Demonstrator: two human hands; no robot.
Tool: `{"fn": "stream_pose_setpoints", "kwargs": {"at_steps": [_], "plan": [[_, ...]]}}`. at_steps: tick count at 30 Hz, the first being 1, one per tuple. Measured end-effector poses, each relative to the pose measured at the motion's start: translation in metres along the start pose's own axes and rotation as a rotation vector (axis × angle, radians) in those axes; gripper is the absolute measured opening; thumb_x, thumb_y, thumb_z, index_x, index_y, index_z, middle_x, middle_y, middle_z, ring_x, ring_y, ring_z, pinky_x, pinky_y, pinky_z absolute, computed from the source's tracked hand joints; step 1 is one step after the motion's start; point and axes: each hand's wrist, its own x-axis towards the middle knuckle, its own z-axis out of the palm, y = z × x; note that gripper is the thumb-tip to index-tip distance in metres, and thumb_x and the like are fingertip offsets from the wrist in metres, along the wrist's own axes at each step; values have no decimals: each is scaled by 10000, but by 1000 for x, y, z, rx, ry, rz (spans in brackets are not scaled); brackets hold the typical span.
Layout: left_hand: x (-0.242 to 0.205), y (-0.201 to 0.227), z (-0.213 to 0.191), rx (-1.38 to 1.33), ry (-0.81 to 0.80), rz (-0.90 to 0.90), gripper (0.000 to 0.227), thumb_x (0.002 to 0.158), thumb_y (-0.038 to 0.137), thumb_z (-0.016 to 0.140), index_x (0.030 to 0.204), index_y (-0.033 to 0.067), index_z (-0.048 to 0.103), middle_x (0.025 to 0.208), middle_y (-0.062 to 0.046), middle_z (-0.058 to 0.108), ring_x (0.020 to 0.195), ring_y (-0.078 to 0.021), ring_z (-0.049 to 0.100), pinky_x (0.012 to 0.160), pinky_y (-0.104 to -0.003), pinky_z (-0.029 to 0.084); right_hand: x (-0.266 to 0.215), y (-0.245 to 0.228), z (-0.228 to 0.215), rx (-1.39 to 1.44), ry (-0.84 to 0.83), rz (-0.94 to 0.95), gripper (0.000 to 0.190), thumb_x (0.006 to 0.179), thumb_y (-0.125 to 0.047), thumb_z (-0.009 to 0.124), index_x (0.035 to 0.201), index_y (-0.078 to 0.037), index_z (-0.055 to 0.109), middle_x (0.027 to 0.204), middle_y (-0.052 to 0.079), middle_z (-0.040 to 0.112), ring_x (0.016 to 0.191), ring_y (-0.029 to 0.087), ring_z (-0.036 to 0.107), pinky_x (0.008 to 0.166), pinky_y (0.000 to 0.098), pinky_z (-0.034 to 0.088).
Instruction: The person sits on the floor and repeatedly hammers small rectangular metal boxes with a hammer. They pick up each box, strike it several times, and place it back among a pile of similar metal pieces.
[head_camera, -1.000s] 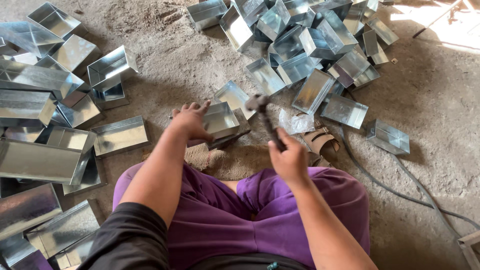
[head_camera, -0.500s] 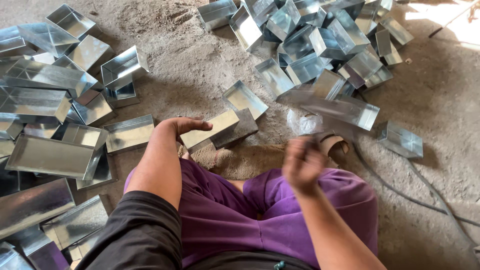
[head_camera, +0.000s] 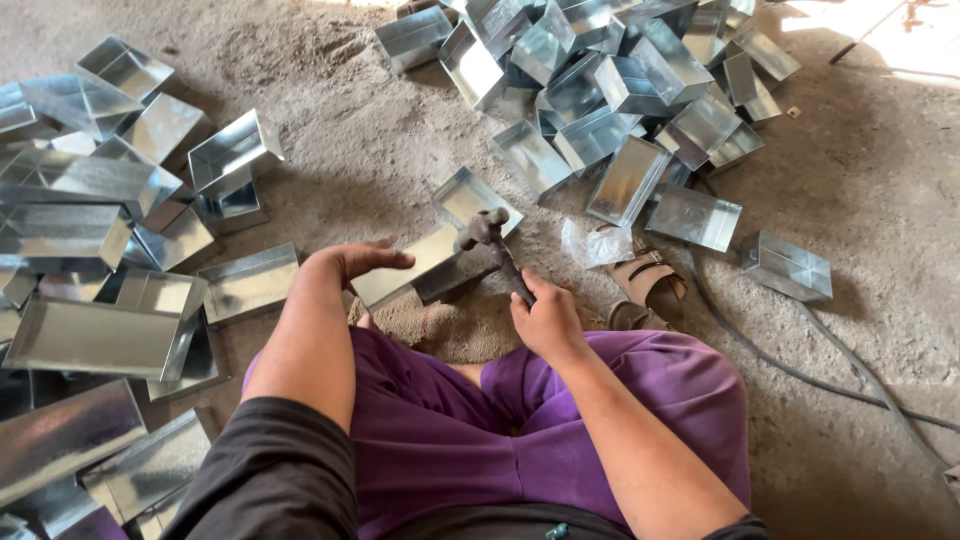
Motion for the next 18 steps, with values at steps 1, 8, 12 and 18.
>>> {"fn": "stream_pose_setpoints", "kwargs": {"at_steps": [1, 8, 12, 18], "plan": [[0, 5, -1, 83, 39, 71, 1261, 599, 671, 827, 1646, 329, 215, 1693, -58, 275, 1566, -292, 224, 1260, -585, 201, 1, -1, -2, 29, 64, -49, 409, 911, -92, 748, 1289, 44, 671, 915, 189, 735, 788, 183, 733, 668, 296, 576], [-16, 32, 31, 871, 375, 223, 1307, 625, 560, 896, 1653, 350, 118, 1666, -43, 271, 1530, -336, 238, 1244, -594, 161, 6, -27, -46, 130, 235, -69, 324, 955, -63, 720, 1268, 19, 691, 773, 78, 698, 632, 137, 653, 564, 276, 502], [-23, 41, 35, 937, 394, 247, 1301, 618, 569, 898, 1644, 347, 129, 1655, -9, 278, 1510, -314, 266, 1254, -562, 143, 7, -37, -50, 126, 262, -142, 318, 963, -38, 694, 1277, 9, 684, 762, 61, 690, 619, 133, 656, 567, 270, 517], [-20, 39, 36, 932, 416, 271, 1290, 632, 556, 891, 1657, 347, 138, 1655, -28, 306, 1499, -315, 294, 1233, -520, 207, 1, -11, -18, -38, -74, 147, 372, 883, -106, 711, 1248, -37, 705, 816, 127, 749, 650, 212, 729, 595, 342, 553]]}}
